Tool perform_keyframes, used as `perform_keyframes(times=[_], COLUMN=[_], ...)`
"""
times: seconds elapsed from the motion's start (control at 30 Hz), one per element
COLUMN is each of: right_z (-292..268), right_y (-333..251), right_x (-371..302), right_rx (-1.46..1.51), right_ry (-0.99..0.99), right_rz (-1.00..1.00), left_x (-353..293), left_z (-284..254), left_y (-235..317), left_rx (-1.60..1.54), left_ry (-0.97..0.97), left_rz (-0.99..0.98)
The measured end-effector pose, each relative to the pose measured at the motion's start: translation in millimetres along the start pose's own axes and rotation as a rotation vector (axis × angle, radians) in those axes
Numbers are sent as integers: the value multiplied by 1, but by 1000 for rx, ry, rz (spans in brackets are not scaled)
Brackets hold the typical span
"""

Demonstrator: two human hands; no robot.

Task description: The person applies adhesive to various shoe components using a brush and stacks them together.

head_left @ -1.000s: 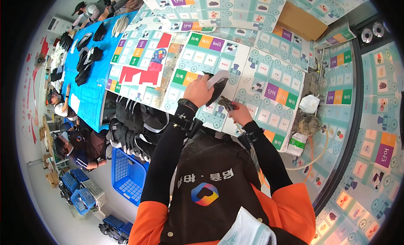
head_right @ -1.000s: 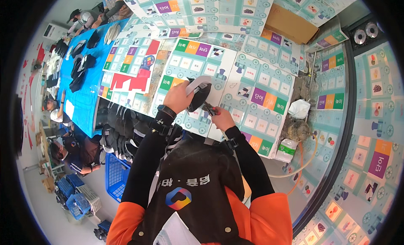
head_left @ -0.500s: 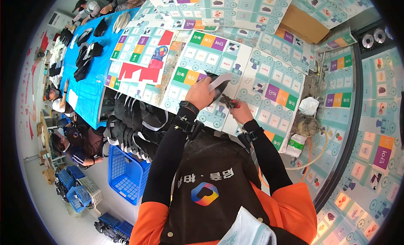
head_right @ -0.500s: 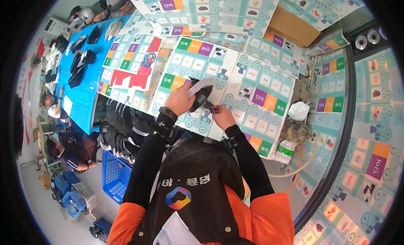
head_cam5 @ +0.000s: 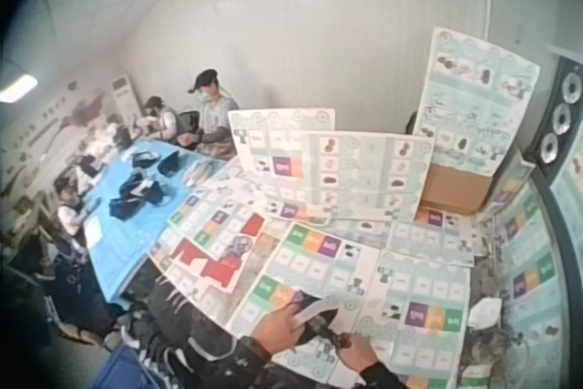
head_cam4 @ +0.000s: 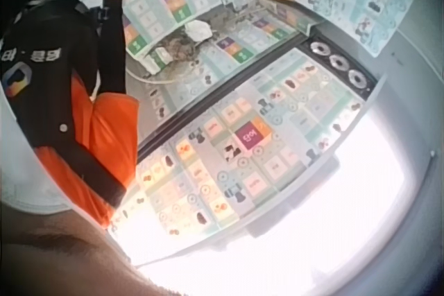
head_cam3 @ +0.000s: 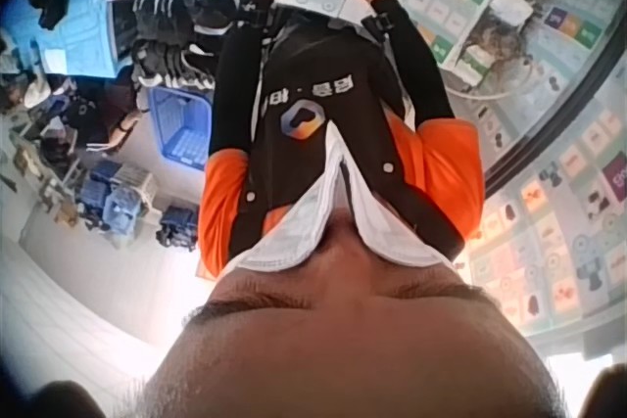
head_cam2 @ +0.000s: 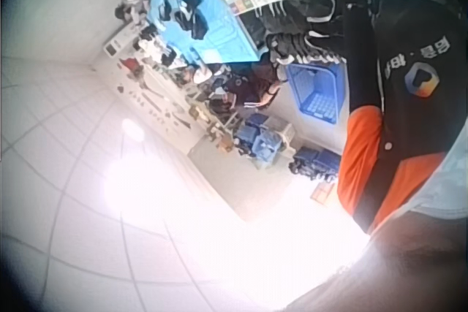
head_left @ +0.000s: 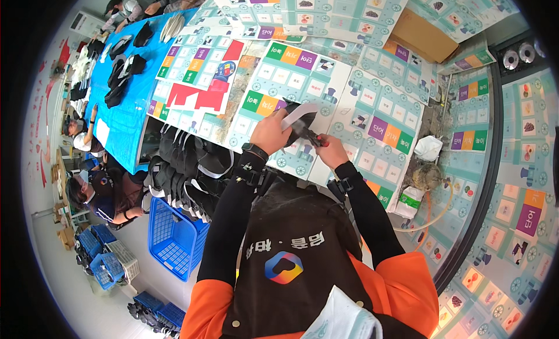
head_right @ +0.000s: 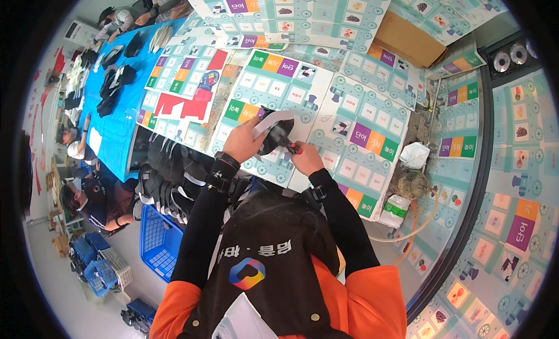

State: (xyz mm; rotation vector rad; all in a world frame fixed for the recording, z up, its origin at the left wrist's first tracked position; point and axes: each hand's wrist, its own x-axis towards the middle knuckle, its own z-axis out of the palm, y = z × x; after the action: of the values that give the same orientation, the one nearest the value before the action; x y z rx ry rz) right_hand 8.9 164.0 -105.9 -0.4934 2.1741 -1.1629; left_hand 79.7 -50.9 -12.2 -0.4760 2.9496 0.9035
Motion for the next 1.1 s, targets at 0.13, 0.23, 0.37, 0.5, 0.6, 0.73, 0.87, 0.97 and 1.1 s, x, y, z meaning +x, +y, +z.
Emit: perform_keyframes(times=[0.13, 0.23, 0.37, 0.5, 0.6, 0.73, 0.87, 0.97, 1.1], right_z=[2, 0, 0, 1, -2, -2, -2, 5, 3], right_y=[3, -1, -2, 1, -7, 6, 8, 18, 11], right_x=[3, 1, -4, -10, -13, -13, -16, -13, -14], right_rx=[-3, -30, -55, -5, 107, 98, 95, 134, -109], right_ry=[65, -80, -69, -70, -99, -98, -143, -146, 159], right_rz=[13, 8, 10, 43, 132, 109, 72, 51, -36], left_x=[-3, -5, -8, -7, -9, -8, -7, -5, -2], left_z=[4, 5, 7, 8, 10, 10, 12, 11, 12], left_y=[-4, -4, -7, -4, -9, -7, -5, -6, -6], left_rx=[-2, -13, -24, -11, -5, -16, -20, -13, -1], left_ry=[29, 39, 62, 33, 63, 70, 63, 57, 68], left_rz=[5, 8, 25, 15, 9, 30, 29, 46, 41])
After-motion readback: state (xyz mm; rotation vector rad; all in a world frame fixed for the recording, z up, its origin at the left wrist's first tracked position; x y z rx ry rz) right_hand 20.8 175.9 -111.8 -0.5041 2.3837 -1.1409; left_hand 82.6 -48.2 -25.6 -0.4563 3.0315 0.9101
